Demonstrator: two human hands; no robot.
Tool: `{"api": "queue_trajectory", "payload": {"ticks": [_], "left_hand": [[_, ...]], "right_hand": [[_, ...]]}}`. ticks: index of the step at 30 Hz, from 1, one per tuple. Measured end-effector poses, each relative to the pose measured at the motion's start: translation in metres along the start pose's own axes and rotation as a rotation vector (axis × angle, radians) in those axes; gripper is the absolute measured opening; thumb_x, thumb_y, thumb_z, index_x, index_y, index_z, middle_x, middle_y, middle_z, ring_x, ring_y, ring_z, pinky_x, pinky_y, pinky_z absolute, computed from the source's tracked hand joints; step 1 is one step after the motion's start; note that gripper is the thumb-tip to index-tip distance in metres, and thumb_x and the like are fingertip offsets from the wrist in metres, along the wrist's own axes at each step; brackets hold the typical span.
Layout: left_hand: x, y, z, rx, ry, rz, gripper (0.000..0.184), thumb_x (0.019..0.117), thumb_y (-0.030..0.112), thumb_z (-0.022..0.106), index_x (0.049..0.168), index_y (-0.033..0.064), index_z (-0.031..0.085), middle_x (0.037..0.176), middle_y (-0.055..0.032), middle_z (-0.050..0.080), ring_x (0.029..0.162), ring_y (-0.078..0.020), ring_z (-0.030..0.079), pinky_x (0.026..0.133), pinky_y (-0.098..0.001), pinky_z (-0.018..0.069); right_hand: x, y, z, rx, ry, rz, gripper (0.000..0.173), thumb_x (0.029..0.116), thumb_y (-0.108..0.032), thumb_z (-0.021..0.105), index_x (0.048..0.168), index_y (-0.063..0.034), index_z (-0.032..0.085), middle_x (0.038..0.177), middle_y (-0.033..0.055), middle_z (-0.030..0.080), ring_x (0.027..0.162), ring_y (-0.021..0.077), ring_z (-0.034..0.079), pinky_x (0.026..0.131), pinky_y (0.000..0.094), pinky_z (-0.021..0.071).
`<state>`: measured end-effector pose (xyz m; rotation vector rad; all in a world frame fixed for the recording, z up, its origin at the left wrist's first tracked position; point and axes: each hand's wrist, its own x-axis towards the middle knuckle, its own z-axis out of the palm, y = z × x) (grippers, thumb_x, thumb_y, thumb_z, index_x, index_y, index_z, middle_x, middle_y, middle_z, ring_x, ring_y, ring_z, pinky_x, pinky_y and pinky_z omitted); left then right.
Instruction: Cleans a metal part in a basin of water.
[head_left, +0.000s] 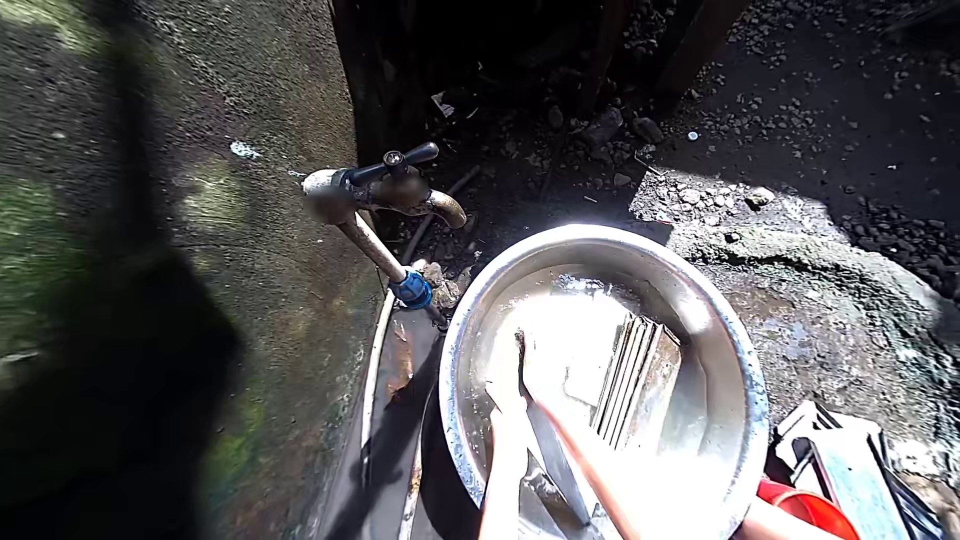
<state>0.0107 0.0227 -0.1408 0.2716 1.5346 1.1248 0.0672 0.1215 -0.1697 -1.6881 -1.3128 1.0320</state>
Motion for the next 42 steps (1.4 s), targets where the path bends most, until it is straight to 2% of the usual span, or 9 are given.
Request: {"api": "queue_trajectory", "payload": {"ticks": [3, 5, 10, 15, 22, 28, 33, 39, 42], "left_hand": [[-0.009, 0.013, 0.003, -0.057, 0.066, -0.02, 0.028, 0.104, 0.0, 0.045, 0.128, -0.0135, 0.051, 0.117, -0.0227, 0.061, 0.102, -0.0195, 0.06, 0.093, -0.0334, 0.0508], [-0.037, 0.076, 0.018, 0.004, 0.141, -0.201, 0.028, 0.106, -0.003, 0.042, 0.13, -0.016, 0.05, 0.124, -0.0283, 0.059, 0.109, -0.0264, 0.058, 0.1, -0.037, 0.0454], [-0.074, 0.117, 0.025, 0.184, 0.009, -0.14, 0.038, 0.1085, 0.0, 0.033, 0.142, -0.0153, 0.041, 0.141, -0.0305, 0.05, 0.125, -0.0278, 0.052, 0.11, -0.0347, 0.0396], [-0.061, 0.113, 0.031, 0.004, 0.067, -0.123, 0.029, 0.1052, -0.007, 0.036, 0.13, -0.0174, 0.048, 0.123, -0.029, 0.057, 0.108, -0.0246, 0.057, 0.099, -0.0329, 0.0446], [-0.058, 0.111, 0.034, 0.093, 0.086, -0.143, 0.023, 0.1034, -0.007, 0.044, 0.122, -0.0175, 0.053, 0.11, -0.027, 0.06, 0.095, -0.0239, 0.059, 0.089, -0.0334, 0.0484], [-0.059, 0.112, 0.033, 0.042, 0.067, -0.159, 0.029, 0.1054, -0.006, 0.039, 0.13, -0.0184, 0.048, 0.125, -0.0317, 0.057, 0.109, -0.0282, 0.057, 0.1, -0.0361, 0.0443], [-0.059, 0.113, 0.036, 0.044, 0.111, -0.194, 0.026, 0.1043, -0.007, 0.042, 0.127, -0.0166, 0.05, 0.116, -0.028, 0.059, 0.101, -0.026, 0.058, 0.093, -0.0344, 0.0466], [-0.003, 0.005, 0.009, -0.027, 0.067, 0.013, 0.031, 0.1033, -0.003, 0.045, 0.133, -0.0126, 0.047, 0.118, -0.0216, 0.061, 0.102, -0.0153, 0.062, 0.091, -0.0297, 0.053], [0.003, 0.002, 0.009, -0.012, 0.077, 0.039, 0.029, 0.1005, -0.003, 0.055, 0.128, -0.0123, 0.052, 0.113, -0.0195, 0.065, 0.098, -0.0131, 0.065, 0.088, -0.0289, 0.0549]], "right_hand": [[-0.052, 0.002, -0.025, -0.307, -0.338, -0.219, 0.046, 0.1071, -0.022, 0.04, 0.145, -0.0025, 0.057, 0.145, 0.0167, 0.059, 0.137, 0.028, 0.055, 0.12, 0.04, 0.0353], [-0.058, 0.0, -0.039, -0.437, -0.475, -0.188, 0.046, 0.1093, -0.024, 0.037, 0.147, -0.0063, 0.055, 0.147, 0.0158, 0.058, 0.137, 0.0297, 0.055, 0.118, 0.042, 0.0365], [-0.021, 0.02, -0.024, -0.3, -0.38, -0.14, 0.042, 0.106, -0.01, 0.042, 0.143, 0.0062, 0.054, 0.149, 0.0238, 0.053, 0.14, 0.0342, 0.05, 0.12, 0.0439, 0.0349], [-0.054, -0.014, -0.045, -0.564, -0.49, -0.208, 0.053, 0.1076, -0.023, 0.037, 0.159, -0.0087, 0.037, 0.16, 0.0131, 0.044, 0.146, 0.0283, 0.044, 0.122, 0.0436, 0.0321], [-0.028, 0.01, -0.022, -0.475, -0.373, -0.056, 0.047, 0.1071, -0.018, 0.042, 0.149, 0.0029, 0.048, 0.145, 0.0261, 0.055, 0.136, 0.0394, 0.053, 0.114, 0.0522, 0.0404], [-0.049, -0.01, -0.043, -0.53, -0.521, -0.162, 0.057, 0.1078, -0.021, 0.039, 0.16, -0.0008, 0.027, 0.158, 0.0227, 0.043, 0.143, 0.0328, 0.047, 0.12, 0.0427, 0.035], [-0.033, -0.012, -0.033, -0.395, -0.414, -0.025, 0.047, 0.1073, -0.011, 0.04, 0.152, 0.0024, 0.042, 0.147, 0.0269, 0.053, 0.134, 0.0371, 0.054, 0.112, 0.0489, 0.0409], [-0.013, 0.025, -0.03, -0.214, -0.025, -0.094, 0.051, 0.0997, -0.016, 0.059, 0.143, 0.0086, 0.05, 0.148, 0.0307, 0.048, 0.139, 0.0434, 0.047, 0.117, 0.0493, 0.0376], [-0.048, 0.006, -0.049, -0.381, -0.314, 0.046, 0.059, 0.1079, -0.028, 0.046, 0.155, 0.0044, 0.034, 0.158, 0.0259, 0.04, 0.147, 0.0361, 0.041, 0.121, 0.0448, 0.0327]]}}
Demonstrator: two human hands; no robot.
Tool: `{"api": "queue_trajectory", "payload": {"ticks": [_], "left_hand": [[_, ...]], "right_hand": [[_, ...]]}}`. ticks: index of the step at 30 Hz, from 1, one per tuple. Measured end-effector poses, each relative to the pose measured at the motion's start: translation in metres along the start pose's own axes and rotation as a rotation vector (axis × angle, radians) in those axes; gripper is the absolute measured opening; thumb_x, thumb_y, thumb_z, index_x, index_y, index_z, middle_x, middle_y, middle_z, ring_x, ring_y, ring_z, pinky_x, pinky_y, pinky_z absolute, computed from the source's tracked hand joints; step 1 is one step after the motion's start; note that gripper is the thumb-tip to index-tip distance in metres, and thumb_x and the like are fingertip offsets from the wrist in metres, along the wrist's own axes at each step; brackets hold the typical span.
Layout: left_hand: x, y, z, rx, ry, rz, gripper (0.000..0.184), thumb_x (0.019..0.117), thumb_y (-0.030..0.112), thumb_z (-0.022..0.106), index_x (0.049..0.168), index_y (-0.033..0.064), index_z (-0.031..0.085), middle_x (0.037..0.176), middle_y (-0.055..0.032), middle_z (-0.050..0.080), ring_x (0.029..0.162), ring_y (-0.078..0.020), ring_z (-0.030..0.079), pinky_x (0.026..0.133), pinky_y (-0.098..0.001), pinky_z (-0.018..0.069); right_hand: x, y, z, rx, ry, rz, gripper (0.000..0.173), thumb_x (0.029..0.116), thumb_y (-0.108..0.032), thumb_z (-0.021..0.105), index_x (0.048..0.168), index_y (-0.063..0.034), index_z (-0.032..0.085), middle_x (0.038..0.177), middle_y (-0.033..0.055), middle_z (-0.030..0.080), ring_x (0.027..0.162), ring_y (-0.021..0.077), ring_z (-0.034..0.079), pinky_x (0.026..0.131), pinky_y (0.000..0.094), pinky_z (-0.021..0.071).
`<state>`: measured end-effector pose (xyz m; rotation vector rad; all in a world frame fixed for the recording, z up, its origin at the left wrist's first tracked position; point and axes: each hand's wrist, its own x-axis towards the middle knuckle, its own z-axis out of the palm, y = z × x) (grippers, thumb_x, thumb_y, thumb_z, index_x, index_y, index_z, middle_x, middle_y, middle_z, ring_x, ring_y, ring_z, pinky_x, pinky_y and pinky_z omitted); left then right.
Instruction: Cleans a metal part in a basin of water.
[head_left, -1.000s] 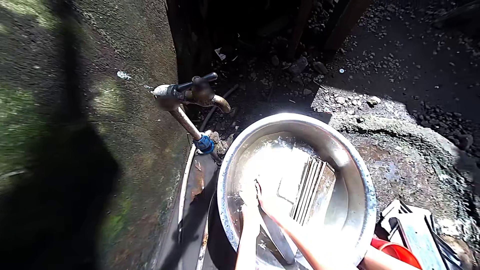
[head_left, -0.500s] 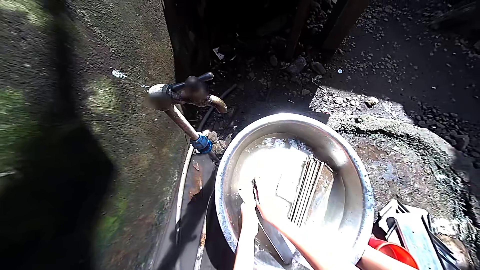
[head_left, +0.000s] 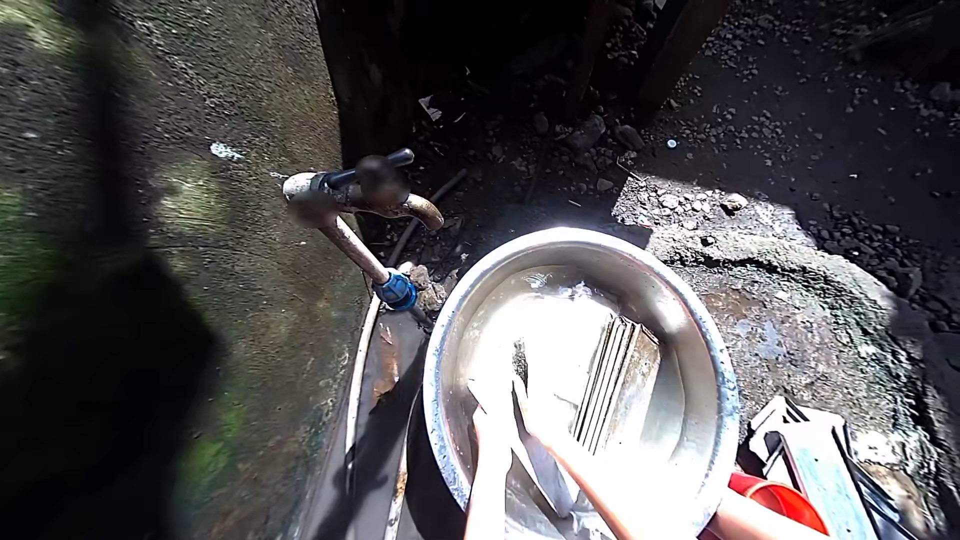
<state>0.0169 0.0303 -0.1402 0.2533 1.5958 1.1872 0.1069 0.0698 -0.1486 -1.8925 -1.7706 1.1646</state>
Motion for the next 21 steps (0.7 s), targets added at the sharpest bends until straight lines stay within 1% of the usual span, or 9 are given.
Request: {"api": "queue_trajectory", "payload": {"ticks": [1, 3, 5, 7, 11, 14, 16, 18, 21], "left_hand": [[-0.001, 0.002, 0.001, 0.027, 0.01, 0.024, 0.031, 0.0981, -0.002, 0.061, 0.126, -0.013, 0.054, 0.112, -0.0201, 0.067, 0.098, -0.0137, 0.067, 0.088, -0.0287, 0.0565], [-0.014, 0.019, 0.004, 0.098, 0.005, -0.022, 0.032, 0.1019, 0.002, 0.055, 0.129, -0.0142, 0.052, 0.12, -0.0237, 0.063, 0.107, -0.0186, 0.063, 0.093, -0.0305, 0.053], [-0.034, 0.056, 0.007, 0.169, -0.037, -0.281, 0.034, 0.1075, 0.002, 0.044, 0.141, -0.0065, 0.046, 0.134, -0.0167, 0.057, 0.119, -0.0157, 0.056, 0.103, -0.0305, 0.0446], [-0.012, 0.001, 0.0, 0.061, -0.04, 0.072, 0.026, 0.1017, -0.004, 0.048, 0.124, -0.0163, 0.052, 0.111, -0.0227, 0.064, 0.098, -0.0164, 0.064, 0.086, -0.0282, 0.0547], [-0.002, -0.002, -0.001, 0.046, -0.042, -0.008, 0.027, 0.1029, -0.003, 0.048, 0.127, -0.0134, 0.052, 0.115, -0.0203, 0.063, 0.1, -0.0147, 0.063, 0.091, -0.0297, 0.0534], [0.003, 0.0, 0.002, 0.037, -0.011, -0.006, 0.021, 0.1036, 0.003, 0.051, 0.116, -0.0119, 0.059, 0.103, -0.016, 0.066, 0.093, -0.0127, 0.064, 0.086, -0.0292, 0.0541], [0.005, 0.0, 0.004, 0.063, 0.013, -0.024, 0.029, 0.109, 0.013, 0.045, 0.111, -0.011, 0.061, 0.097, -0.0151, 0.065, 0.089, -0.014, 0.061, 0.083, -0.0319, 0.0513], [0.001, -0.004, 0.0, 0.033, -0.035, -0.003, 0.03, 0.1086, 0.012, 0.044, 0.116, -0.0119, 0.061, 0.105, -0.0179, 0.066, 0.097, -0.0151, 0.063, 0.089, -0.0321, 0.0528], [-0.006, 0.005, -0.001, 0.03, -0.063, -0.03, 0.027, 0.105, 0.004, 0.045, 0.125, -0.0123, 0.054, 0.111, -0.0207, 0.063, 0.098, -0.0179, 0.062, 0.09, -0.0329, 0.0523]], "right_hand": [[-0.013, -0.003, -0.003, -0.106, -0.085, -0.041, 0.057, 0.1078, -0.025, 0.043, 0.156, 0.0028, 0.034, 0.158, 0.0243, 0.042, 0.145, 0.0352, 0.044, 0.12, 0.0446, 0.0346], [-0.032, -0.004, -0.004, -0.249, -0.111, -0.174, 0.053, 0.1051, -0.019, 0.04, 0.157, -0.0067, 0.04, 0.158, 0.0154, 0.046, 0.142, 0.0294, 0.049, 0.118, 0.0428, 0.0379], [-0.031, 0.006, 0.004, -0.197, -0.007, -0.27, 0.049, 0.1041, -0.013, 0.042, 0.152, -0.0078, 0.049, 0.155, 0.0155, 0.05, 0.142, 0.0293, 0.05, 0.119, 0.0426, 0.0379], [-0.008, 0.005, 0.003, -0.083, 0.014, -0.237, 0.046, 0.1054, -0.01, 0.041, 0.15, -0.0056, 0.051, 0.154, 0.0161, 0.051, 0.143, 0.0286, 0.049, 0.121, 0.0395, 0.0342], [0.036, -0.008, 0.009, 0.116, 0.049, -0.086, 0.039, 0.1038, -0.003, 0.042, 0.137, 0.0037, 0.061, 0.138, 0.0224, 0.062, 0.133, 0.0321, 0.057, 0.116, 0.0418, 0.0398], [0.018, -0.011, 0.009, -0.013, -0.034, -0.151, 0.046, 0.1053, -0.01, 0.04, 0.148, 0.0027, 0.05, 0.152, 0.0217, 0.051, 0.143, 0.0321, 0.048, 0.121, 0.0436, 0.033], [-0.007, -0.013, 0.01, -0.088, -0.031, -0.272, 0.045, 0.1061, -0.018, 0.041, 0.146, -0.0026, 0.055, 0.155, 0.0142, 0.051, 0.146, 0.0259, 0.046, 0.123, 0.0401, 0.0308], [-0.005, -0.008, 0.013, 0.064, 0.003, -0.233, 0.041, 0.1052, -0.02, 0.047, 0.139, -0.0046, 0.063, 0.148, 0.013, 0.058, 0.142, 0.0236, 0.051, 0.122, 0.0367, 0.0331], [0.039, 0.004, 0.022, 0.275, 0.115, -0.041, 0.027, 0.1003, -0.01, 0.058, 0.118, 0.004, 0.072, 0.122, 0.0211, 0.071, 0.12, 0.0301, 0.065, 0.111, 0.0419, 0.0451]]}}
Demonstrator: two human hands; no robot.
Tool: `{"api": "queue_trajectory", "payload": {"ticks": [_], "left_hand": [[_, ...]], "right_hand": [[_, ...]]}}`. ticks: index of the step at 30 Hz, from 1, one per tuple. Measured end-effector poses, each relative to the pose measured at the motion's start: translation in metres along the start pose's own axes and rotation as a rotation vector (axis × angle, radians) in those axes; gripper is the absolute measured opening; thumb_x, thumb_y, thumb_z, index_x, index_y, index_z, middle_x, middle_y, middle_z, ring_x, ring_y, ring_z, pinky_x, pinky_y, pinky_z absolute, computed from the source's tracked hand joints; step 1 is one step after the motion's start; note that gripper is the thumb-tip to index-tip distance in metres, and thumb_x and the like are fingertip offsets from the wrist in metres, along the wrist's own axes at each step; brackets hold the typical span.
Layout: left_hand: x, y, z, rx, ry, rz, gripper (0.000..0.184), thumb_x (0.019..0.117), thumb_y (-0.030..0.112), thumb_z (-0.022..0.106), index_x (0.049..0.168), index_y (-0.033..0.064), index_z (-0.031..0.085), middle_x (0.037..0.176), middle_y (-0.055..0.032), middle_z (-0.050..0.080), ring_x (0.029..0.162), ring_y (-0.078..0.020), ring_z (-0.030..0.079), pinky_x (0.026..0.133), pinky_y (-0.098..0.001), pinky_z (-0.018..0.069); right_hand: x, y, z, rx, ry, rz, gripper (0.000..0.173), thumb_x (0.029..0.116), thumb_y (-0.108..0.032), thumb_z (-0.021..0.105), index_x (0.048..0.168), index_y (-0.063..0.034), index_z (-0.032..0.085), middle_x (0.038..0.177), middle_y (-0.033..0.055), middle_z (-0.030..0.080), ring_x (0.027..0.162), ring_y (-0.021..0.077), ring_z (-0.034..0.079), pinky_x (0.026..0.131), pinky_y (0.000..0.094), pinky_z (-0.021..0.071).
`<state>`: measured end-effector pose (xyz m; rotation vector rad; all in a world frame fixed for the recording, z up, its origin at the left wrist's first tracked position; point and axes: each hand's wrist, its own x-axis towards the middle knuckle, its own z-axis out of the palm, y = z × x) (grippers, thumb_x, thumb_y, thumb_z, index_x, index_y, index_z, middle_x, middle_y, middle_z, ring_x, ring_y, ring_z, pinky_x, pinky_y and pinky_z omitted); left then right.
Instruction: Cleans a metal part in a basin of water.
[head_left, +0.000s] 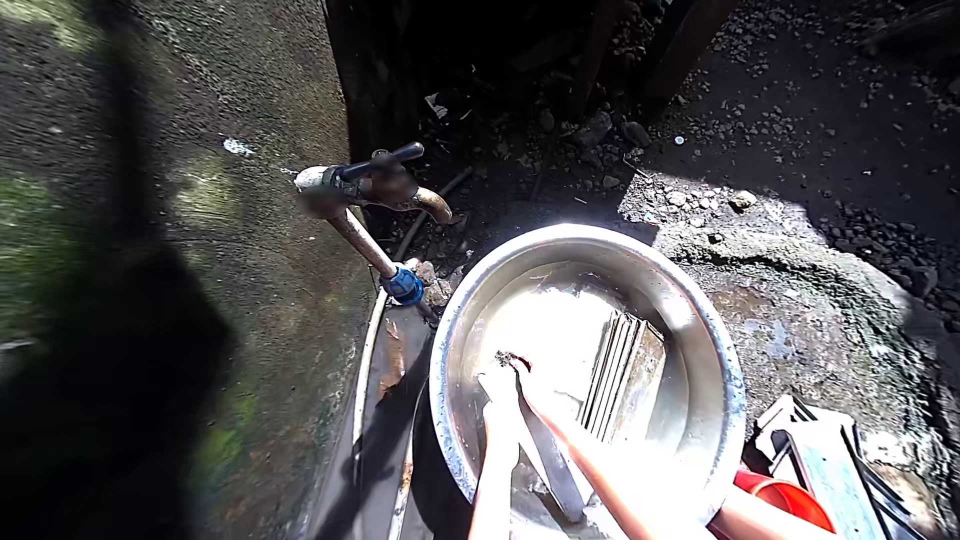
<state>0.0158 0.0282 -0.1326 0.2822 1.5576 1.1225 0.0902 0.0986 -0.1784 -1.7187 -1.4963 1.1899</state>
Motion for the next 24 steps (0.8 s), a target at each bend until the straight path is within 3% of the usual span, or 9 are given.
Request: {"api": "queue_trajectory", "payload": {"ticks": [3, 8, 11, 13, 16, 18, 20, 22, 24], "left_hand": [[0.004, -0.006, 0.0, -0.001, 0.024, 0.0, 0.025, 0.1044, 0.0, 0.046, 0.124, -0.013, 0.054, 0.108, -0.0203, 0.064, 0.093, -0.0169, 0.064, 0.085, -0.0321, 0.0547], [0.004, -0.007, 0.002, 0.008, 0.03, 0.052, 0.018, 0.1005, -0.001, 0.054, 0.114, -0.0118, 0.059, 0.1, -0.0147, 0.067, 0.09, -0.0116, 0.064, 0.084, -0.0285, 0.0543], [-0.001, -0.007, 0.0, 0.018, 0.0, 0.028, 0.025, 0.1018, -0.005, 0.05, 0.125, -0.013, 0.053, 0.11, -0.0184, 0.064, 0.096, -0.0134, 0.064, 0.088, -0.0287, 0.054], [-0.001, -0.005, 0.001, 0.015, 0.018, 0.007, 0.025, 0.1017, -0.005, 0.048, 0.126, -0.0119, 0.052, 0.109, -0.018, 0.064, 0.094, -0.0132, 0.065, 0.085, -0.0286, 0.0551], [-0.001, -0.006, 0.0, -0.007, 0.01, 0.007, 0.031, 0.1028, -0.004, 0.047, 0.133, -0.0111, 0.048, 0.118, -0.02, 0.062, 0.101, -0.015, 0.063, 0.089, -0.0301, 0.054], [-0.002, -0.006, 0.001, -0.005, 0.028, 0.023, 0.031, 0.1035, -0.003, 0.047, 0.133, -0.0127, 0.047, 0.119, -0.022, 0.061, 0.102, -0.0164, 0.063, 0.089, -0.0303, 0.0544], [-0.018, 0.026, 0.01, 0.004, 0.057, -0.08, 0.032, 0.1046, -0.005, 0.042, 0.135, -0.0148, 0.044, 0.124, -0.0267, 0.058, 0.106, -0.0214, 0.062, 0.093, -0.0324, 0.0527], [-0.039, 0.082, 0.023, -0.011, 0.1, -0.296, 0.034, 0.1048, -0.009, 0.034, 0.138, -0.0146, 0.042, 0.127, -0.0275, 0.056, 0.108, -0.0244, 0.058, 0.098, -0.0344, 0.0462], [-0.032, 0.064, 0.018, -0.037, 0.08, -0.213, 0.031, 0.1036, -0.009, 0.038, 0.133, -0.0148, 0.045, 0.117, -0.0236, 0.059, 0.101, -0.02, 0.061, 0.092, -0.0313, 0.0495]], "right_hand": [[0.023, 0.021, 0.008, 0.009, 0.092, 0.029, 0.026, 0.0971, -0.009, 0.061, 0.116, -0.0004, 0.075, 0.117, 0.0169, 0.074, 0.115, 0.0269, 0.068, 0.107, 0.0398, 0.0481], [-0.017, -0.026, -0.005, 0.087, 0.107, 0.055, 0.028, 0.098, -0.005, 0.06, 0.121, 0.0039, 0.072, 0.123, 0.0215, 0.071, 0.12, 0.0316, 0.066, 0.11, 0.0435, 0.0457], [0.001, -0.01, -0.005, 0.079, 0.089, 0.113, 0.021, 0.0974, -0.005, 0.061, 0.111, 0.0053, 0.073, 0.111, 0.0215, 0.073, 0.109, 0.0302, 0.069, 0.102, 0.0449, 0.0505], [0.021, -0.016, -0.015, 0.107, 0.024, 0.215, 0.024, 0.1013, -0.007, 0.057, 0.117, 0.0025, 0.072, 0.113, 0.0189, 0.072, 0.11, 0.0255, 0.068, 0.102, 0.0417, 0.0499], [0.047, -0.022, -0.025, 0.198, 0.152, 0.188, 0.02, 0.0987, -0.007, 0.063, 0.113, 0.0011, 0.075, 0.111, 0.0166, 0.074, 0.107, 0.0219, 0.069, 0.101, 0.0384, 0.051], [0.055, -0.031, -0.036, 0.326, 0.232, 0.151, 0.023, 0.0973, -0.003, 0.065, 0.118, 0.0042, 0.072, 0.119, 0.0189, 0.072, 0.114, 0.0221, 0.067, 0.104, 0.0361, 0.0492], [0.051, -0.04, -0.051, 0.508, 0.117, 0.085, 0.03, 0.0979, 0.002, 0.061, 0.127, 0.0086, 0.064, 0.128, 0.0206, 0.067, 0.12, 0.018, 0.064, 0.105, 0.0293, 0.0485], [0.042, -0.042, -0.069, 0.596, -0.176, 0.001, 0.031, 0.0946, 0.009, 0.057, 0.125, 0.0121, 0.062, 0.129, 0.0203, 0.066, 0.119, 0.0133, 0.063, 0.102, 0.0249, 0.0503], [0.038, -0.039, -0.09, 0.366, -0.428, -0.079, 0.032, 0.0907, 0.011, 0.057, 0.12, 0.0071, 0.07, 0.136, 0.0196, 0.063, 0.13, 0.0167, 0.057, 0.108, 0.0272, 0.0459]]}}
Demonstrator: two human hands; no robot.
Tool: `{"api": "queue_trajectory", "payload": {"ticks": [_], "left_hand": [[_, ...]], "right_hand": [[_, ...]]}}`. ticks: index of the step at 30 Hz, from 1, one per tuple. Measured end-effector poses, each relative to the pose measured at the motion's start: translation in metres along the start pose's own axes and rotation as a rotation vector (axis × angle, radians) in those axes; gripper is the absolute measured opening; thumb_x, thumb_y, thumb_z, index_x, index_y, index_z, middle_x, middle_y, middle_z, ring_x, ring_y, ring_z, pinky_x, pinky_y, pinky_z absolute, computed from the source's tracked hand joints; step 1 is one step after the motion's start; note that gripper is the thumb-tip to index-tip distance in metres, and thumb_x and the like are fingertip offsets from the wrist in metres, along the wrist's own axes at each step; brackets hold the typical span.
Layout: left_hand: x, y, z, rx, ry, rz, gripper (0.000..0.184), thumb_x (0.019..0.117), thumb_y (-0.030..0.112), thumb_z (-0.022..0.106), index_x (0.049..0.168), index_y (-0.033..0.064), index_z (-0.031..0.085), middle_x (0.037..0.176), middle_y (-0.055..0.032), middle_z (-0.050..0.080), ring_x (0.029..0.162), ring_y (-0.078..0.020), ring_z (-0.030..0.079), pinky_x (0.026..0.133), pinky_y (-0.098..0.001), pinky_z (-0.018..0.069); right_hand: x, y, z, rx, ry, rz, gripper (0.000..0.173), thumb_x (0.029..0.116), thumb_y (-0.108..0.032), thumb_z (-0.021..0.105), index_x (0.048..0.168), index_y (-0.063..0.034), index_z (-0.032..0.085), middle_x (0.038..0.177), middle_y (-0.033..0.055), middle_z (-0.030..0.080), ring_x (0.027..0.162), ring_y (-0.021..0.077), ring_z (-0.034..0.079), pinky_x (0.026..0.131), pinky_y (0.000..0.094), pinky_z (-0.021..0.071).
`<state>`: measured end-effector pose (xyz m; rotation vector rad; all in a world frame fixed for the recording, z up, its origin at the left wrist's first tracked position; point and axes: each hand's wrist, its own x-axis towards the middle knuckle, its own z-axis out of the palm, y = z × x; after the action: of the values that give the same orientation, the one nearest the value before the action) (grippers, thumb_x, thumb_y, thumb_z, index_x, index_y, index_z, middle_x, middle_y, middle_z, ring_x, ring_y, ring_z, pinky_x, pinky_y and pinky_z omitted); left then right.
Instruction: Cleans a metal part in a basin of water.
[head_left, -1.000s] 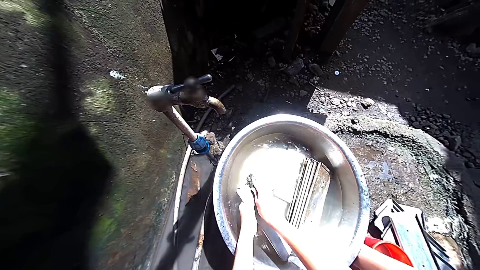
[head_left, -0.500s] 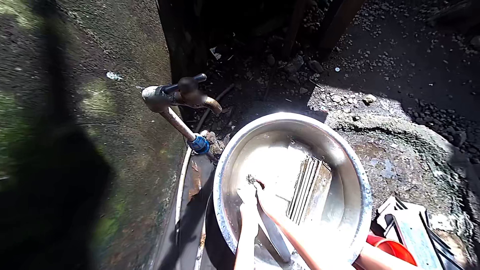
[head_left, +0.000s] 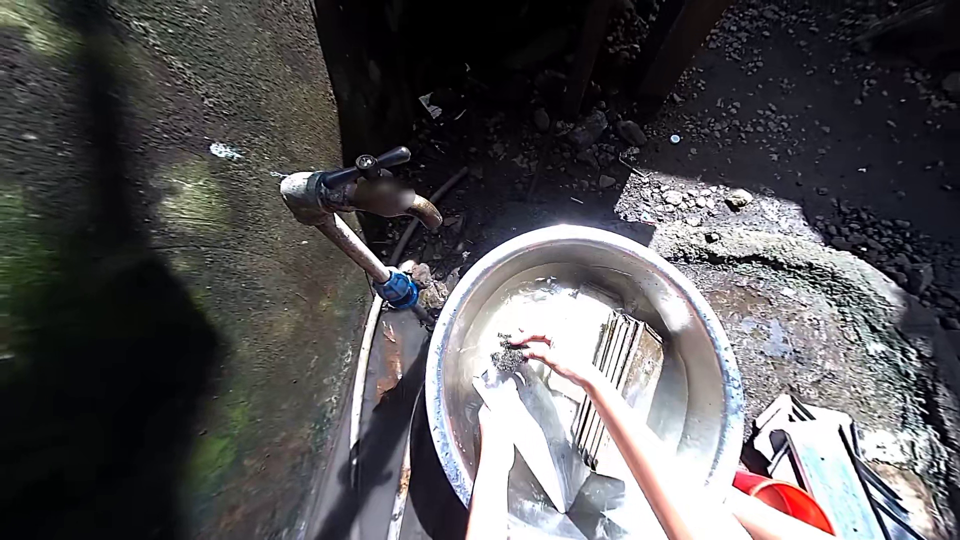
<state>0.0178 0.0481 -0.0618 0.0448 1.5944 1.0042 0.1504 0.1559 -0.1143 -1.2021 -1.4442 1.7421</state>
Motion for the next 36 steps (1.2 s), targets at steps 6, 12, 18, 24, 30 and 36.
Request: {"api": "queue_trajectory", "payload": {"ticks": [6, 12, 18, 24, 30, 36], "left_hand": [[0.044, -0.051, -0.012, -0.11, -0.057, 0.178, 0.034, 0.1107, 0.009, 0.03, 0.134, -0.0092, 0.048, 0.123, -0.0169, 0.057, 0.106, -0.0136, 0.056, 0.095, -0.0276, 0.0462], [0.039, -0.046, -0.013, 0.039, -0.013, 0.22, 0.049, 0.1133, 0.021, 0.024, 0.152, -0.0075, 0.034, 0.154, -0.026, 0.041, 0.141, -0.0293, 0.042, 0.118, -0.0421, 0.0337], [0.054, -0.048, -0.014, 0.025, 0.043, 0.238, 0.051, 0.111, 0.012, 0.035, 0.157, -0.0054, 0.022, 0.159, -0.0256, 0.034, 0.145, -0.03, 0.039, 0.119, -0.0413, 0.0326], [0.067, -0.061, -0.013, -0.153, 0.054, 0.217, 0.045, 0.1101, 0.017, 0.041, 0.15, -0.0038, 0.039, 0.139, -0.0237, 0.054, 0.121, -0.0259, 0.056, 0.103, -0.0422, 0.0466], [0.054, -0.051, -0.012, -0.181, 0.033, 0.268, 0.043, 0.1113, 0.014, 0.034, 0.148, -0.0077, 0.039, 0.143, -0.0244, 0.051, 0.126, -0.0227, 0.054, 0.108, -0.0363, 0.044], [0.063, -0.055, -0.01, -0.157, 0.019, 0.266, 0.043, 0.1125, 0.016, 0.03, 0.15, -0.0036, 0.036, 0.141, -0.0215, 0.052, 0.123, -0.0207, 0.056, 0.104, -0.0355, 0.0475]], "right_hand": [[-0.032, 0.016, 0.054, -0.364, 0.2, 0.29, 0.069, 0.1066, -0.034, 0.051, 0.158, 0.0063, 0.026, 0.162, 0.0292, 0.031, 0.152, 0.0375, 0.031, 0.125, 0.0482, 0.0244], [-0.013, 0.05, 0.073, -0.652, 0.419, 0.106, 0.052, 0.103, -0.012, 0.049, 0.151, 0.0071, 0.042, 0.16, 0.0303, 0.033, 0.15, 0.0423, 0.034, 0.123, 0.0498, 0.0285], [-0.021, 0.066, 0.07, -0.559, 0.287, 0.036, 0.046, 0.101, -0.006, 0.043, 0.146, 0.0014, 0.053, 0.157, 0.0243, 0.043, 0.149, 0.0368, 0.037, 0.124, 0.0477, 0.0265], [-0.067, 0.046, 0.093, -0.438, 0.241, -0.075, 0.032, 0.1026, -0.015, 0.054, 0.127, -0.0029, 0.07, 0.135, 0.0134, 0.066, 0.125, 0.0188, 0.062, 0.11, 0.0317, 0.0472], [-0.024, 0.044, 0.058, -0.611, 0.371, -0.207, 0.056, 0.0945, -0.024, 0.067, 0.145, -0.003, 0.055, 0.149, 0.0252, 0.049, 0.14, 0.0382, 0.047, 0.117, 0.0494, 0.0387], [-0.051, 0.054, 0.084, -0.729, 0.24, 0.016, 0.042, 0.1042, -0.017, 0.052, 0.145, -0.01, 0.058, 0.147, 0.0122, 0.058, 0.14, 0.0275, 0.051, 0.119, 0.0422, 0.0383]]}}
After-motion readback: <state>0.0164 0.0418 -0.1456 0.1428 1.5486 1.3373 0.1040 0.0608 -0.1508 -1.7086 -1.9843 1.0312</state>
